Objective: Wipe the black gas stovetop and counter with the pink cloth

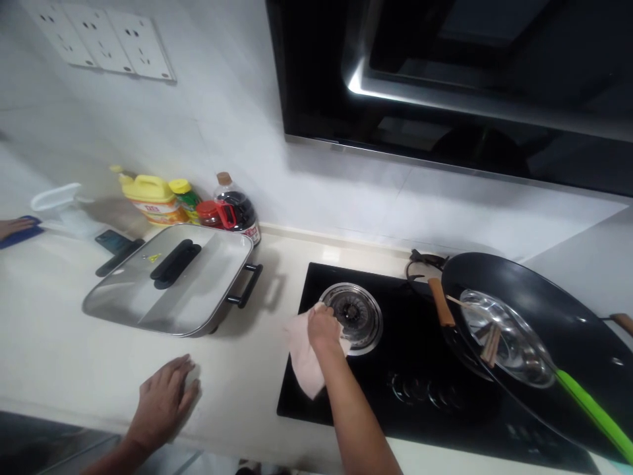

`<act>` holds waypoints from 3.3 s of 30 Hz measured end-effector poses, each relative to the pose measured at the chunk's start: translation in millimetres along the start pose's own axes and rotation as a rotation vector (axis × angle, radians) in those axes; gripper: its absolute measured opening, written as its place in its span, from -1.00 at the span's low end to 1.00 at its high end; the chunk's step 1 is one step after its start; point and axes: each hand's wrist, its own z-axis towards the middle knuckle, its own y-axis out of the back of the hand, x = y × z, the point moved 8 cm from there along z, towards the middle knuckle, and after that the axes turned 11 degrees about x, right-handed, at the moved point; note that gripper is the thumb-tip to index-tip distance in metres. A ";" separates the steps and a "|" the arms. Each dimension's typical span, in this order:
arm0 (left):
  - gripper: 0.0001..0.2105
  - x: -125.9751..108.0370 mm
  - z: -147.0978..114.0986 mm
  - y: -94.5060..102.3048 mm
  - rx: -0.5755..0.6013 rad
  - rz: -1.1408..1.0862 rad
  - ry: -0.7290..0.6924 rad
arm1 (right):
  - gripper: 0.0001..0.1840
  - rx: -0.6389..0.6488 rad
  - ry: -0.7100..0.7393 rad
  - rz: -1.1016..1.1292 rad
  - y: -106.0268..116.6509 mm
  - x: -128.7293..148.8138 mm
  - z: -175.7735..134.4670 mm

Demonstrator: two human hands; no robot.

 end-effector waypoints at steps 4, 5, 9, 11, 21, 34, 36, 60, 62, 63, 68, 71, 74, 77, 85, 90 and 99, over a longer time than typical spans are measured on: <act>-0.66 -0.2 -1.0 1.6 -0.018 0.015 -0.010 | -0.49 -0.028 -0.013 0.067 19.4 16.3 42.3; -0.67 -0.6 -1.5 2.5 -0.028 0.018 -0.016 | -0.49 -0.037 -0.018 0.079 25.5 18.2 51.8; -0.69 -3.0 -3.5 6.3 -0.063 0.007 -0.037 | -0.48 -0.075 -0.051 0.100 48.2 16.4 81.0; -0.70 -4.4 -4.4 7.8 -0.072 -0.002 -0.040 | -0.48 -0.097 -0.065 0.097 56.4 12.9 89.9; -0.72 -7.6 -5.5 9.3 -0.069 -0.027 -0.033 | -0.05 -0.273 0.072 -0.007 26.9 23.4 50.9; -0.69 -2.4 -2.1 5.3 -0.053 -0.027 -0.005 | -0.31 -0.453 0.372 -0.044 -85.9 -25.8 -78.9; -0.69 -1.9 -2.1 4.6 -0.053 -0.024 -0.005 | -0.34 -0.539 0.431 -0.054 -97.4 -38.8 -99.0; -0.73 -11.1 -16.3 15.3 -0.143 0.033 -0.071 | -0.23 -0.487 -0.036 0.098 49.3 9.0 144.9; -0.71 -13.8 -16.9 16.5 -0.137 0.048 -0.072 | -0.21 -0.473 -0.094 0.116 56.1 6.1 161.4; -0.71 -15.2 -17.3 17.2 -0.135 0.056 -0.072 | -0.21 -0.458 -0.118 0.121 57.4 9.1 169.3; -0.73 -19.9 -19.6 18.7 -0.130 0.063 -0.065 | -0.10 -0.395 -0.048 0.090 47.2 77.3 194.9; -0.73 -19.0 -20.8 17.3 -0.113 0.035 -0.045 | 0.00 -0.328 0.099 0.032 27.1 137.5 192.2; -0.73 -18.4 -20.9 17.7 -0.095 0.005 -0.034 | -0.04 -0.271 0.274 -0.029 1.1 183.8 173.3; -0.75 -19.4 -20.1 19.9 -0.089 -0.013 -0.039 | -0.09 -0.309 0.419 -0.068 -18.7 201.9 144.0; -0.77 -19.1 -17.0 19.2 -0.090 -0.027 -0.042 | -0.18 -0.297 0.540 -0.108 -62.7 174.0 44.4; -0.77 -21.7 -14.7 21.2 -0.084 -0.036 -0.032 | -0.08 -0.159 0.590 -0.033 -105.4 153.1 -21.6; -0.79 -22.6 -13.8 19.9 -0.060 -0.111 -0.015 | -0.11 -0.152 0.471 0.211 -87.6 109.7 -7.1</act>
